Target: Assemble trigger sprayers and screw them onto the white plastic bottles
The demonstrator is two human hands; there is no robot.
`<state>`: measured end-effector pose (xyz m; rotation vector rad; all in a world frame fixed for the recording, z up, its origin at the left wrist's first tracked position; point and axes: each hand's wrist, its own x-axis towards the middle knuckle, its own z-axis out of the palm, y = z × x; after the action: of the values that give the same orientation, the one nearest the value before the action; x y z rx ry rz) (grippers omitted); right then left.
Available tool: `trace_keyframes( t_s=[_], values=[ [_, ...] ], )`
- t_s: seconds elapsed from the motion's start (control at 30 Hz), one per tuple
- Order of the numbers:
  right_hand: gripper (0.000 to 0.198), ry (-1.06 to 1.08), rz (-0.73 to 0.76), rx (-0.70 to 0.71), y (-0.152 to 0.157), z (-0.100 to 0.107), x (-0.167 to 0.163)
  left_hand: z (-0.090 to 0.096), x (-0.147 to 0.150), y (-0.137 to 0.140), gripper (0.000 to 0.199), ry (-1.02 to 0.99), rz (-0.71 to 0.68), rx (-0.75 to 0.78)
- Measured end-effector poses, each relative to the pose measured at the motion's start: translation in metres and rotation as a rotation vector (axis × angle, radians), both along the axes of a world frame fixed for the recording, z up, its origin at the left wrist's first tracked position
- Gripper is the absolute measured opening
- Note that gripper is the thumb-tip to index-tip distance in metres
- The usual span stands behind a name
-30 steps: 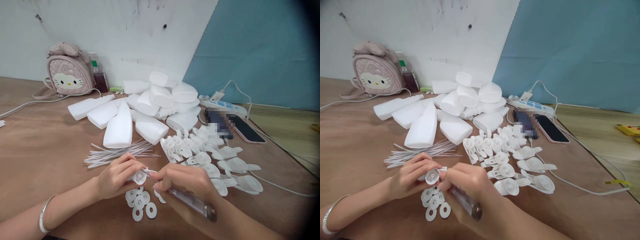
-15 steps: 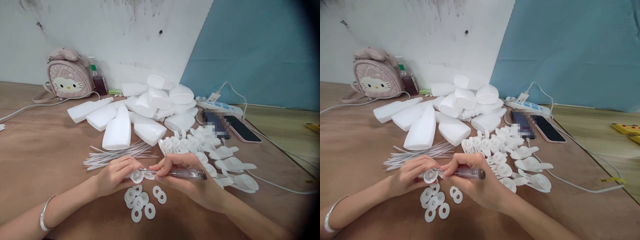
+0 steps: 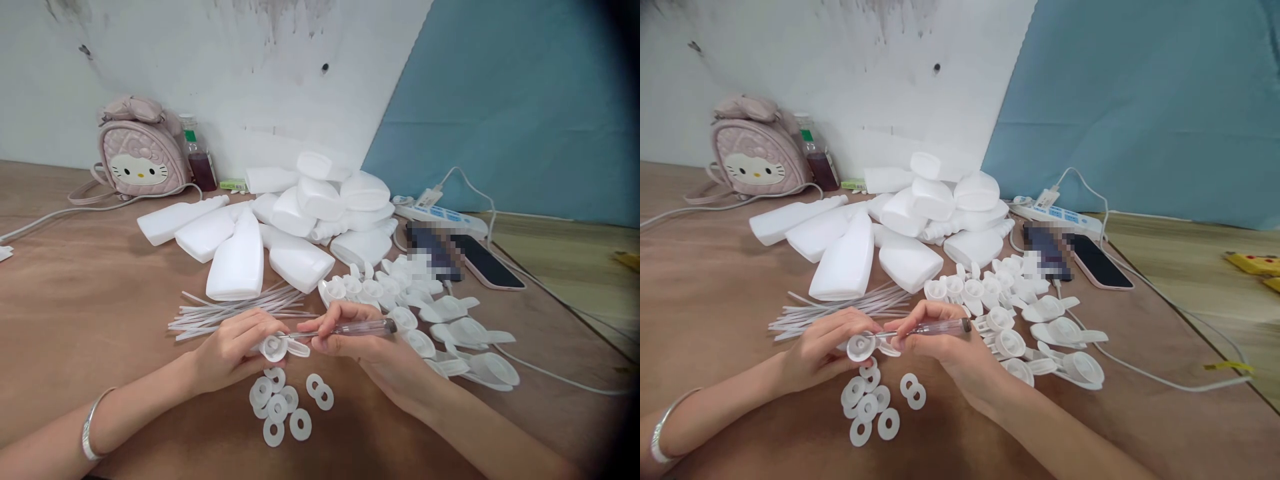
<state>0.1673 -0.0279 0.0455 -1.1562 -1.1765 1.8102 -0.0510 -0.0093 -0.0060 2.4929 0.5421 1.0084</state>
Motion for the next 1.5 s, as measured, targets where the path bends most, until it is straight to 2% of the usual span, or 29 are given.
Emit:
trace_keyframes(
  t_s=[0.17, 0.27, 0.47, 0.77, 0.97, 1.13, 1.33, 1.5],
  values=[
    [0.018, 0.086, -0.008, -0.097, -0.001, -0.005, -0.002, 0.0, 0.003, -0.001, 0.034, -0.004, -0.084, -0.044],
    [0.017, 0.048, 0.009, -0.085, -0.001, -0.004, -0.002, -0.001, 0.004, -0.001, 0.038, -0.005, -0.122, -0.057],
    [0.014, -0.069, 0.018, 0.021, 0.001, 0.004, -0.003, -0.003, 0.003, -0.001, 0.039, 0.04, -0.048, 0.039],
    [0.016, -0.124, 0.032, 0.012, 0.0, 0.003, -0.006, -0.004, 0.003, -0.001, 0.035, 0.032, -0.034, 0.162],
    [0.018, -0.222, 0.066, 0.11, -0.003, 0.005, -0.006, -0.005, 0.004, -0.001, 0.033, 0.084, -0.016, 0.266],
    [0.014, -0.341, 0.133, 0.251, -0.007, 0.008, -0.008, -0.006, 0.003, -0.002, 0.026, 0.156, 0.005, 0.344],
    [0.009, -0.5, 0.172, 0.383, -0.014, 0.006, -0.01, -0.004, 0.004, -0.003, 0.02, 0.203, 0.048, 0.365],
    [0.01, -0.559, 0.254, 0.585, -0.018, 0.004, -0.011, -0.004, 0.003, -0.003, 0.023, 0.252, 0.055, 0.346]
  ],
)
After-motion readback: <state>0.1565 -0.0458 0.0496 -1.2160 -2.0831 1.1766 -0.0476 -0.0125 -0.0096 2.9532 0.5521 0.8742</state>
